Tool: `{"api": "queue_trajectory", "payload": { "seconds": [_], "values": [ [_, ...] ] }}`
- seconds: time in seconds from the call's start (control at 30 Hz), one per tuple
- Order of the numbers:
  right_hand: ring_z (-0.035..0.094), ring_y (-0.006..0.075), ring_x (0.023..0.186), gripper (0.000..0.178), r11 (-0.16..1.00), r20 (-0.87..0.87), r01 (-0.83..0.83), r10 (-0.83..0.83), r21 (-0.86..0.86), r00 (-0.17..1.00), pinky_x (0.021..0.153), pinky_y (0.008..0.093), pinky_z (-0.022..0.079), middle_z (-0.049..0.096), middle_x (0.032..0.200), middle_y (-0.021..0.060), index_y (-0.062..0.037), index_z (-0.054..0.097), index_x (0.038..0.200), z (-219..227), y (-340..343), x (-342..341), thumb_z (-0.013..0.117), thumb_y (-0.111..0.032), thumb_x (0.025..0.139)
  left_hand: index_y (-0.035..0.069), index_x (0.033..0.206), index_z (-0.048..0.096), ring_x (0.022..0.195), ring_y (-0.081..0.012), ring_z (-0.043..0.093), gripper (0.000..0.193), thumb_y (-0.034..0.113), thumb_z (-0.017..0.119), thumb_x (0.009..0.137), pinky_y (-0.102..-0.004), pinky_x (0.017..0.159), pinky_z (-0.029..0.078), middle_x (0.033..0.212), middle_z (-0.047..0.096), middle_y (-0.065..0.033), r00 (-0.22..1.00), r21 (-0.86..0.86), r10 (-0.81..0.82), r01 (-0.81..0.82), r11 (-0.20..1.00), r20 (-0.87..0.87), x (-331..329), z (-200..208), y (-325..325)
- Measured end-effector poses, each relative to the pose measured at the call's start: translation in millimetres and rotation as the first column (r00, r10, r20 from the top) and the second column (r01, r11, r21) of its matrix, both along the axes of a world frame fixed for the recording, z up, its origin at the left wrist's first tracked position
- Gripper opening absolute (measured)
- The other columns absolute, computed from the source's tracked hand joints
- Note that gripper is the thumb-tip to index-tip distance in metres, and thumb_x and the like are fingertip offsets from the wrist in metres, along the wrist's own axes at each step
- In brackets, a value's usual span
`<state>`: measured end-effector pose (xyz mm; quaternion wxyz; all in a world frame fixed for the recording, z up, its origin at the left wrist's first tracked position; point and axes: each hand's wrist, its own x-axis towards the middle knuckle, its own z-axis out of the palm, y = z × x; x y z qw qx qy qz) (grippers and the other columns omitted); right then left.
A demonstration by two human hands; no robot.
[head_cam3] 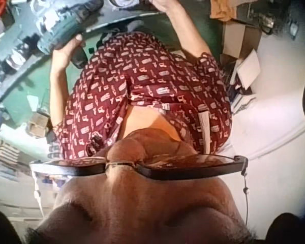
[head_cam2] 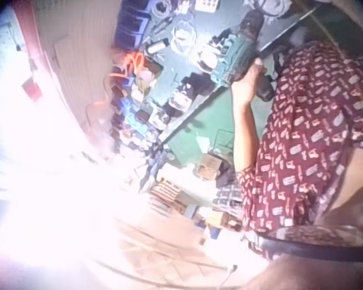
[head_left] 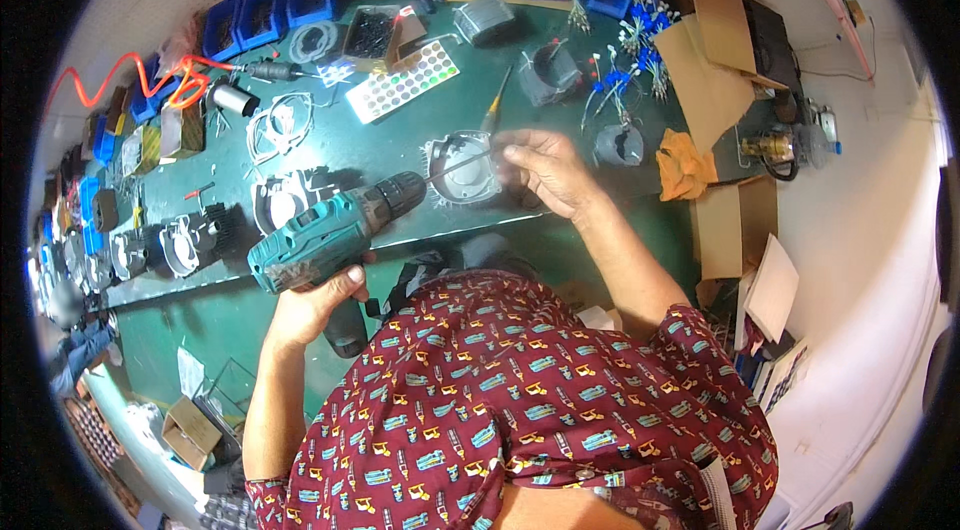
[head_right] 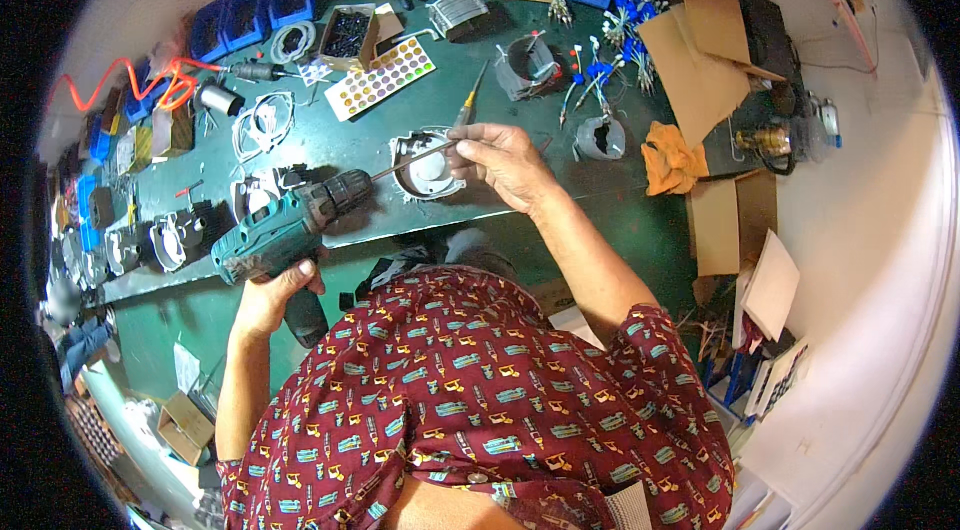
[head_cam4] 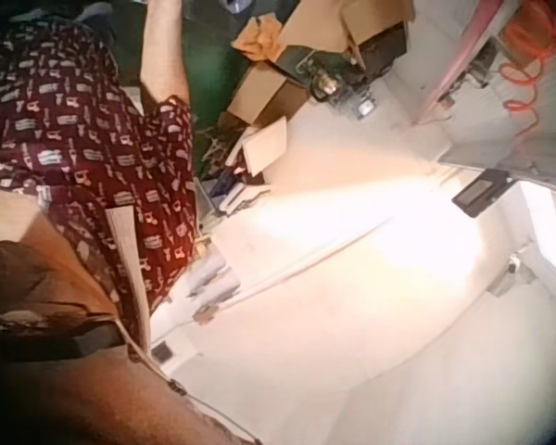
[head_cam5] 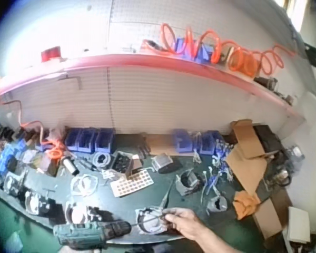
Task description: The person uses a cordless drill to fasten screws into a circular metal housing on a workbench. They repeatedly pick up screws, align them, and drive them in, then place the finished unit aside and repeat the process with another unit.
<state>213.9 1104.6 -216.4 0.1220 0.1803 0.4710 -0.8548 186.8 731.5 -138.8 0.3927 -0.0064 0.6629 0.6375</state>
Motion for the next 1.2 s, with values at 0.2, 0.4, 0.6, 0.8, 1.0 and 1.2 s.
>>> {"api": "queue_trajectory", "payload": {
  "seconds": [0.2,0.4,0.6,0.8,1.0,1.2],
  "values": [
    [0.066,0.0123,0.074,0.021,0.940,-0.033,-0.341,0.340,-0.019,0.940,0.065,0.0251,0.056,0.071,0.093,0.0086,0.0015,0.066,0.112,7,15,-32,0.065,-0.012,0.095,0.001,0.117,0.062,0.070,-0.0167,0.064,0.048,0.028,0.080,0.082,-0.0331,0.066,0.056,0.099,0.068,-0.0100,0.981,0.057,0.189,-0.191,0.980,0.033,26,16,-4],
    [0.066,0.0102,0.071,0.023,0.807,-0.100,-0.587,0.590,0.059,0.801,0.057,0.0215,0.051,0.071,0.091,0.0084,0.0023,0.066,0.111,8,24,-64,0.065,-0.014,0.095,-0.001,0.113,0.061,0.066,-0.0183,0.064,0.047,0.026,0.079,0.079,-0.0316,0.063,0.054,0.093,0.066,-0.0101,0.915,0.005,0.396,-0.398,0.918,0.075,74,26,16],
    [0.060,0.0060,0.070,0.025,0.741,-0.145,-0.669,0.669,0.055,0.729,0.058,0.0192,0.048,0.070,0.091,0.0042,-0.0038,0.068,0.115,3,27,-73,0.069,-0.013,0.092,-0.002,0.116,0.059,0.069,-0.0195,0.066,0.043,0.019,0.075,0.083,-0.0317,0.063,0.055,0.097,0.067,-0.0119,0.856,-0.011,0.514,-0.515,0.857,-0.049,117,37,53],
    [0.060,0.0089,0.076,0.050,0.547,-0.153,-0.576,0.792,0.608,0.591,0.068,0.0256,0.051,0.069,0.094,0.0024,-0.0027,0.062,0.129,0,25,-82,0.077,-0.019,0.084,0.001,0.118,0.059,0.071,-0.0182,0.065,0.036,0.009,0.072,0.086,-0.0310,0.065,0.055,0.101,0.067,-0.0116,0.788,-0.115,0.597,-0.614,0.781,-0.149,148,47,84],
    [0.068,0.0395,0.089,0.092,-0.087,0.097,-0.095,0.989,0.992,0.110,0.075,0.0459,0.054,0.068,0.093,0.0228,-0.0102,0.033,0.150,-6,-2,-101,0.080,-0.022,0.072,0.003,0.116,0.061,0.072,-0.0154,0.063,0.032,0.010,0.072,0.087,-0.0296,0.064,0.054,0.099,0.068,-0.0079,0.805,-0.293,0.551,-0.593,0.750,-0.219,155,63,86],
    [0.070,0.0349,0.081,0.079,-0.192,0.204,0.219,0.978,0.957,-0.034,0.071,0.0459,0.056,0.071,0.090,0.0181,-0.0131,0.043,0.144,-24,-26,-108,0.077,-0.020,0.073,0.003,0.113,0.064,0.078,-0.0127,0.060,0.027,0.011,0.071,0.088,-0.0291,0.071,0.051,0.095,0.067,-0.0039,0.910,-0.438,0.382,-0.414,0.798,-0.162,140,71,88]
  ]
}}
